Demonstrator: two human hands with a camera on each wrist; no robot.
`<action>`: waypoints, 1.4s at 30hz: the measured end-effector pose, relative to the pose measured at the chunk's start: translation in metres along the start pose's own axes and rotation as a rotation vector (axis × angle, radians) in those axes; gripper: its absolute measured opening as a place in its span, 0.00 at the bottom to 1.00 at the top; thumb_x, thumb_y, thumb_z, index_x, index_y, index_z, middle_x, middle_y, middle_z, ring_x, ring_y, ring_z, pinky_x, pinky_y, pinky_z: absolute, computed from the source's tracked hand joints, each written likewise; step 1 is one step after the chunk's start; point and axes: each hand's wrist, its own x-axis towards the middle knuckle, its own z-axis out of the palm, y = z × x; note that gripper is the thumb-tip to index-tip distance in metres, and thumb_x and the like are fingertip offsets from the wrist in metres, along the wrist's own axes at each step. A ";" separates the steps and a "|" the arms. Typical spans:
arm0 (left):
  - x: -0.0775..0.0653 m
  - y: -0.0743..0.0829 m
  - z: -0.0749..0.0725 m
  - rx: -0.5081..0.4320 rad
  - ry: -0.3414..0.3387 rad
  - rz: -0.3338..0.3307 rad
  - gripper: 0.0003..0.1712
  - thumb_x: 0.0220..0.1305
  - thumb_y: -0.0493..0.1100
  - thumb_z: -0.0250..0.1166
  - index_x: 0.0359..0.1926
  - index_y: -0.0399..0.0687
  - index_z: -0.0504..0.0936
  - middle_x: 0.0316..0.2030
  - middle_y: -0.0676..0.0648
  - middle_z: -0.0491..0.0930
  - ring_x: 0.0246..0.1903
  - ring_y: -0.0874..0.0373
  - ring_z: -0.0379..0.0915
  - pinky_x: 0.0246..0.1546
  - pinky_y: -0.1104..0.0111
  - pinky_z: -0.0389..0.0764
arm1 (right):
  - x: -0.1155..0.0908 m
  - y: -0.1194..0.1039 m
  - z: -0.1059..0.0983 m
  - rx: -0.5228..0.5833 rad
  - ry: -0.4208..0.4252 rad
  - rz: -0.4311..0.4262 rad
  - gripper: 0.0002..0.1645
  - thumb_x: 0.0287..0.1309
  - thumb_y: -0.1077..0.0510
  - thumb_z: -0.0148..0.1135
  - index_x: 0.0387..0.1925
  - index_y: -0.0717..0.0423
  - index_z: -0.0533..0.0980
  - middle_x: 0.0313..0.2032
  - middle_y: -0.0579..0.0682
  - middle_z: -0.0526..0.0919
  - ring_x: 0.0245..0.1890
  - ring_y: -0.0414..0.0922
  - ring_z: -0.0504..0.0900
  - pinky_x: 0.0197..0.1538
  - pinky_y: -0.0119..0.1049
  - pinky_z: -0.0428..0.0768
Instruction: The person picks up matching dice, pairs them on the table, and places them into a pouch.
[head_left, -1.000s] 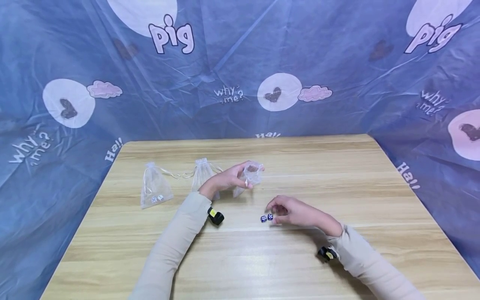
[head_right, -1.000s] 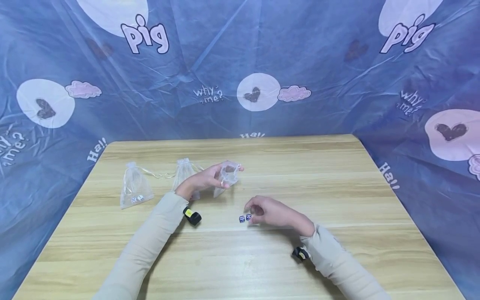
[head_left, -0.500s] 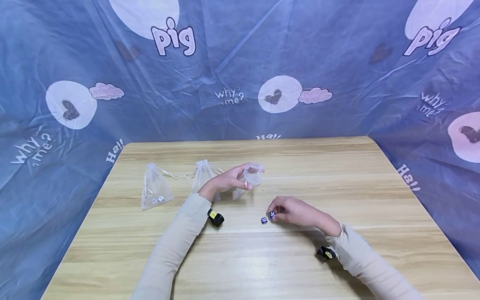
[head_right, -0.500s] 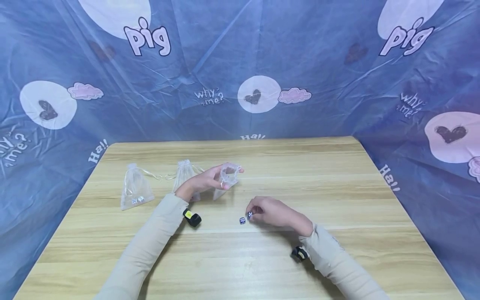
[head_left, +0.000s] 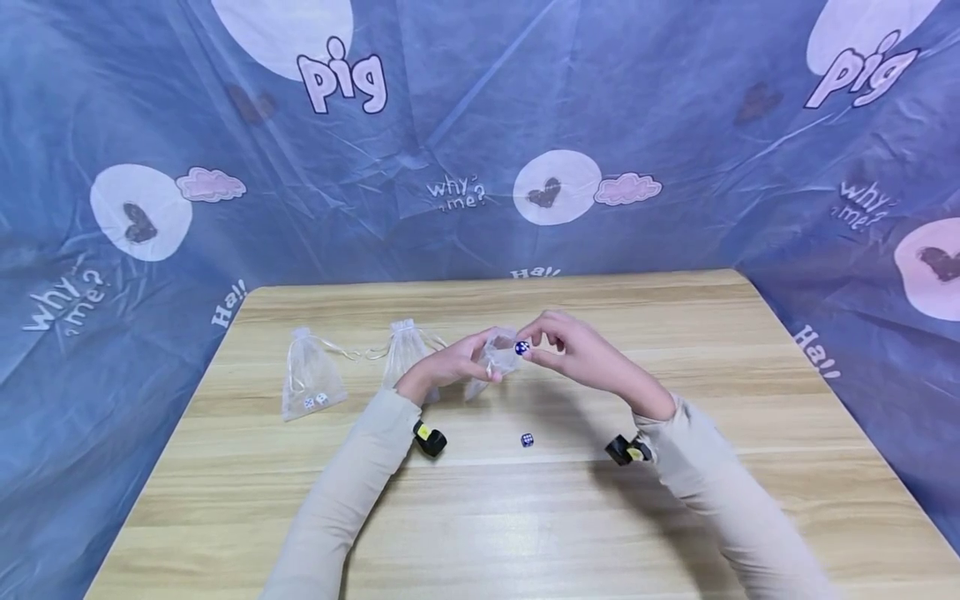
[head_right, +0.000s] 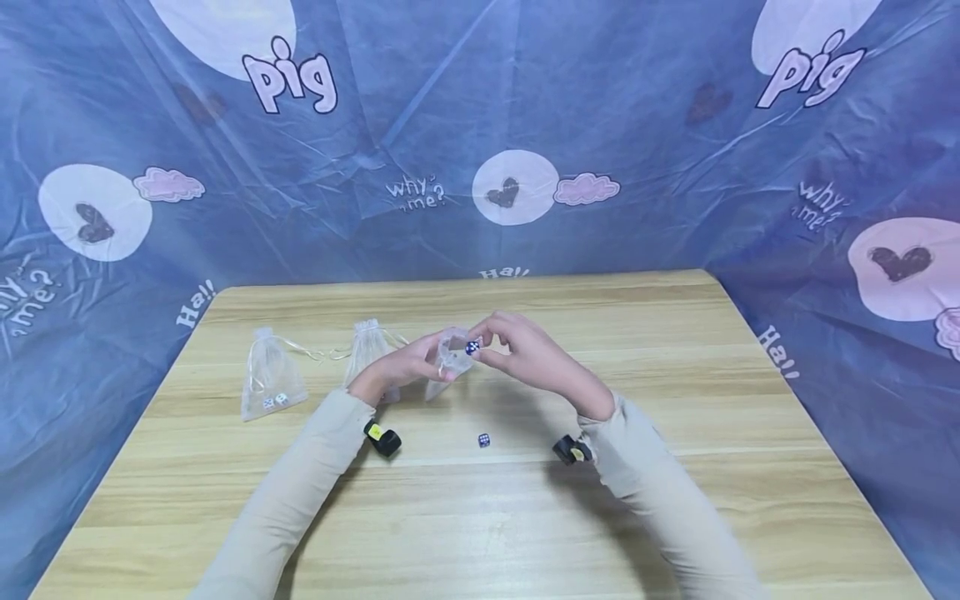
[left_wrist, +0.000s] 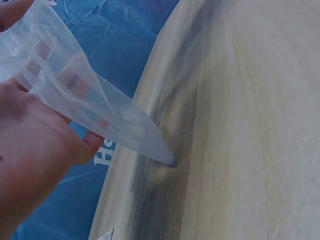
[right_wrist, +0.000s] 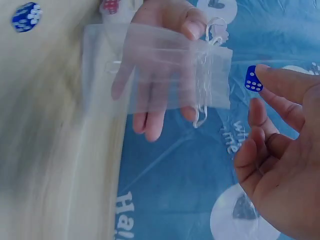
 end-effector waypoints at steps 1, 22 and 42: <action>0.000 0.000 0.000 -0.004 -0.004 0.006 0.48 0.51 0.45 0.67 0.71 0.42 0.56 0.64 0.35 0.66 0.60 0.50 0.67 0.65 0.56 0.66 | 0.004 0.000 0.002 -0.017 -0.002 -0.008 0.12 0.57 0.59 0.66 0.44 0.53 0.81 0.32 0.45 0.75 0.33 0.40 0.69 0.35 0.32 0.69; 0.002 -0.004 0.003 -0.058 0.014 0.000 0.39 0.54 0.37 0.61 0.66 0.32 0.59 0.44 0.51 0.75 0.41 0.62 0.74 0.46 0.71 0.76 | 0.010 -0.002 0.005 0.068 -0.002 0.036 0.13 0.56 0.61 0.67 0.44 0.56 0.81 0.30 0.46 0.73 0.28 0.40 0.65 0.30 0.30 0.66; 0.004 -0.006 -0.001 -0.093 0.001 0.038 0.40 0.52 0.34 0.61 0.66 0.29 0.58 0.42 0.56 0.76 0.41 0.63 0.73 0.46 0.73 0.76 | -0.047 0.034 0.053 0.211 -0.405 0.064 0.17 0.56 0.56 0.67 0.46 0.59 0.77 0.42 0.54 0.81 0.40 0.45 0.78 0.44 0.32 0.79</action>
